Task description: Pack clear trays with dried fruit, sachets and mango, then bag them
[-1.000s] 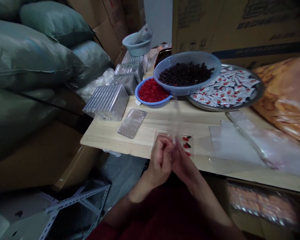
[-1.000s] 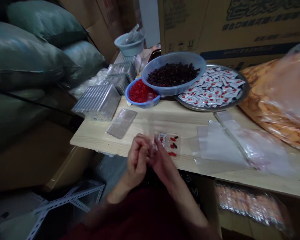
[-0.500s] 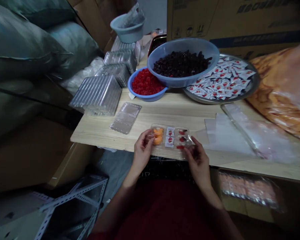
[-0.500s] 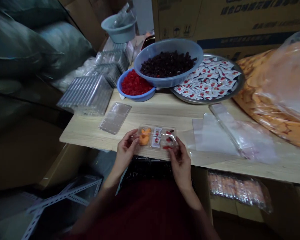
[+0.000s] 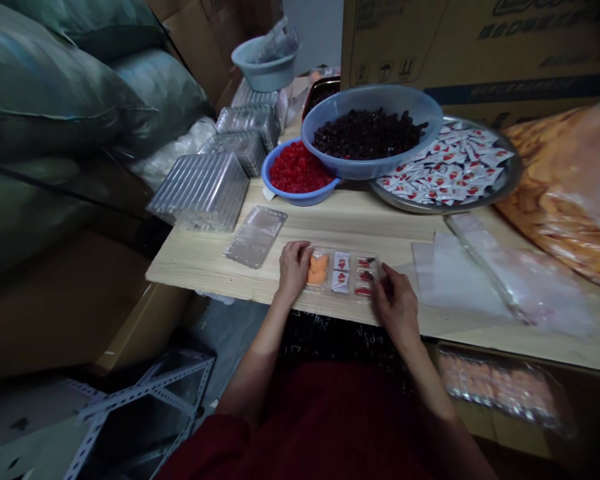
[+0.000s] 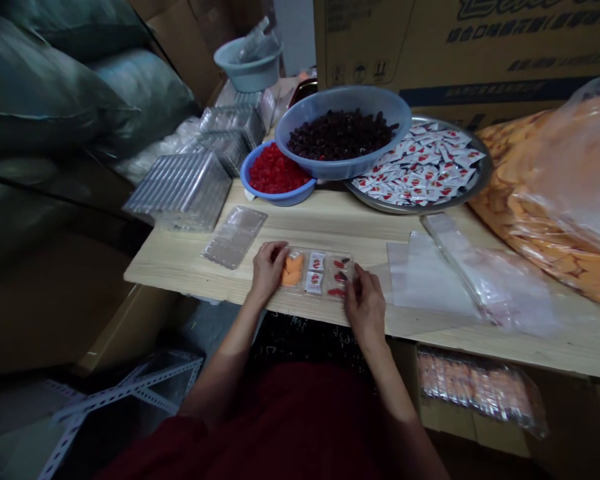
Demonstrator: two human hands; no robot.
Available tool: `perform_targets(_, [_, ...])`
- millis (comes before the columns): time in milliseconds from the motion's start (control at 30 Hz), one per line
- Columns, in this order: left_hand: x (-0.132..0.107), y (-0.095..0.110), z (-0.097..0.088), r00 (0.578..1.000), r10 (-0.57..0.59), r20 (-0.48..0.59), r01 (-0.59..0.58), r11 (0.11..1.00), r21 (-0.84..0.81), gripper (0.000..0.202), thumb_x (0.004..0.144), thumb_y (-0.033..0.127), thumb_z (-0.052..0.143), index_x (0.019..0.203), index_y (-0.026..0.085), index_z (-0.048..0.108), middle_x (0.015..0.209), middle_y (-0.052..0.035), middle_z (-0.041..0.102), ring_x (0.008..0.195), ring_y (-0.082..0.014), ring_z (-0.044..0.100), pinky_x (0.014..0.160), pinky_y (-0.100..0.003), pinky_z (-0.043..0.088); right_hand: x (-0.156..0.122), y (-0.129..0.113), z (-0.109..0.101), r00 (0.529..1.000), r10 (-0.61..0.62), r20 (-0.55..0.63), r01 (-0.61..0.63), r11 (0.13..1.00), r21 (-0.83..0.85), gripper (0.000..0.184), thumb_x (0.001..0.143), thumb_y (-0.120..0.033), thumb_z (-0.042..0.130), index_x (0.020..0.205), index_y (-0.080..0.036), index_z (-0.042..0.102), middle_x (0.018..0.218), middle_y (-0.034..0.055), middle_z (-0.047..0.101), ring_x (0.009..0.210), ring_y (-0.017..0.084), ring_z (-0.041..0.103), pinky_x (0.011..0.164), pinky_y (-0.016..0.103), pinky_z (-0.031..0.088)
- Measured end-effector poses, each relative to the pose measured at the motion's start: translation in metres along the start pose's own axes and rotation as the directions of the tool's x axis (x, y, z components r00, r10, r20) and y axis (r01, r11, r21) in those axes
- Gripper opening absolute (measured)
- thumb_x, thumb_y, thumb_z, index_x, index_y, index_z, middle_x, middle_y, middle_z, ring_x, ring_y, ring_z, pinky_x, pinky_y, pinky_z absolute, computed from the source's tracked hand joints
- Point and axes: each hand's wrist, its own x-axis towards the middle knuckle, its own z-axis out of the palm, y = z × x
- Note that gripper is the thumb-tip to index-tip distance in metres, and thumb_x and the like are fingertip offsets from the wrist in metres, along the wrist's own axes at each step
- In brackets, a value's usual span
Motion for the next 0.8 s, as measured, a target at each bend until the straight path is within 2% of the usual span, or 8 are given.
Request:
perform_targets(133, [0.001, 0.001, -0.005, 0.999, -0.001, 0.04, 0.001, 1.0, 0.014, 0.022, 0.098, 0.029, 0.054, 0.104, 0.016, 0.071, 0.104, -0.0101, 0.069, 0.1, -0.0201, 0.064, 0.093, -0.032, 0.049, 0.012, -0.004, 0.005, 1.0, -0.025, 0.017, 0.026, 0.999, -0.027, 0.048, 0.097, -0.037, 0.049, 0.136, -0.011, 0.059, 0.113, 0.0154, 0.061, 0.093, 0.023, 0.06, 0.091, 0.046, 0.054])
perform_targets(233, [-0.007, -0.001, -0.009, 0.996, -0.031, 0.084, 0.033, 0.999, -0.022, 0.026, 0.094, 0.029, 0.06, 0.113, 0.014, 0.07, 0.106, -0.0109, 0.069, 0.097, -0.0201, 0.064, 0.092, -0.033, 0.05, 0.014, -0.001, 0.007, 1.0, -0.007, 0.019, 0.007, 1.0, -0.021, 0.051, 0.096, -0.036, 0.051, 0.139, -0.009, 0.057, 0.114, 0.0159, 0.062, 0.094, 0.024, 0.06, 0.093, 0.048, 0.053])
perform_targets(367, [-0.028, -0.011, -0.011, 0.969, -0.194, 0.155, 0.228, 0.943, -0.244, 0.045, 0.082, 0.03, 0.074, 0.124, 0.013, 0.067, 0.103, -0.0104, 0.07, 0.087, -0.0177, 0.065, 0.082, -0.031, 0.053, 0.004, 0.007, 0.004, 0.996, 0.073, 0.048, -0.075, 0.996, 0.054, 0.06, 0.094, -0.039, 0.056, 0.147, -0.012, 0.05, 0.104, 0.0109, 0.065, 0.086, 0.021, 0.06, 0.087, 0.046, 0.053])
perform_targets(467, [-0.04, -0.014, -0.01, 0.933, -0.304, 0.196, 0.361, 0.812, -0.459, 0.054, 0.073, 0.028, 0.081, 0.123, 0.012, 0.067, 0.095, -0.0076, 0.07, 0.083, -0.0156, 0.064, 0.082, -0.03, 0.052, -0.003, 0.005, -0.002, 0.979, 0.168, 0.119, -0.189, 0.963, 0.192, 0.066, 0.09, -0.045, 0.064, 0.148, -0.017, 0.048, 0.092, 0.0057, 0.067, 0.077, 0.019, 0.06, 0.078, 0.04, 0.055])
perform_targets(533, [-0.043, -0.011, -0.01, 0.899, -0.361, 0.247, 0.435, 0.675, -0.596, 0.058, 0.068, 0.028, 0.086, 0.12, 0.011, 0.068, 0.094, -0.0061, 0.071, 0.082, -0.0142, 0.065, 0.084, -0.029, 0.052, -0.005, -0.002, -0.006, 0.944, 0.26, 0.202, -0.322, 0.862, 0.392, 0.074, 0.084, -0.049, 0.072, 0.149, -0.02, 0.047, 0.09, 0.0039, 0.068, 0.075, 0.018, 0.061, 0.072, 0.036, 0.057])
perform_targets(667, [-0.046, 0.007, -0.016, 0.839, -0.399, 0.37, 0.526, 0.422, -0.738, 0.056, 0.066, 0.026, 0.089, 0.117, 0.013, 0.072, 0.099, -0.0068, 0.074, 0.089, -0.0133, 0.067, 0.092, -0.027, 0.049, -0.005, -0.021, -0.02, 0.835, 0.406, 0.37, -0.541, 0.493, 0.681, 0.09, 0.07, -0.047, 0.086, 0.149, -0.029, 0.045, 0.109, 0.0057, 0.073, 0.083, 0.019, 0.069, 0.063, 0.029, 0.06])
perform_targets(733, [-0.048, 0.018, -0.02, 0.815, -0.375, 0.443, 0.561, 0.315, -0.766, 0.053, 0.071, 0.025, 0.087, 0.12, 0.014, 0.071, 0.109, -0.0085, 0.074, 0.098, -0.0141, 0.067, 0.098, -0.027, 0.047, -0.004, -0.03, -0.028, 0.808, 0.434, 0.397, -0.57, 0.41, 0.712, 0.09, 0.068, -0.044, 0.089, 0.146, -0.03, 0.048, 0.112, 0.0059, 0.073, 0.083, 0.019, 0.07, 0.057, 0.027, 0.06])
perform_targets(800, [-0.051, 0.027, -0.022, 0.783, -0.341, 0.52, 0.603, 0.21, -0.77, 0.052, 0.075, 0.023, 0.084, 0.124, 0.015, 0.069, 0.12, -0.0101, 0.072, 0.107, -0.0156, 0.067, 0.103, -0.027, 0.046, -0.003, -0.036, -0.034, 0.804, 0.443, 0.397, -0.57, 0.384, 0.726, 0.086, 0.067, -0.041, 0.09, 0.144, -0.029, 0.051, 0.11, 0.0061, 0.074, 0.083, 0.018, 0.071, 0.056, 0.025, 0.06])
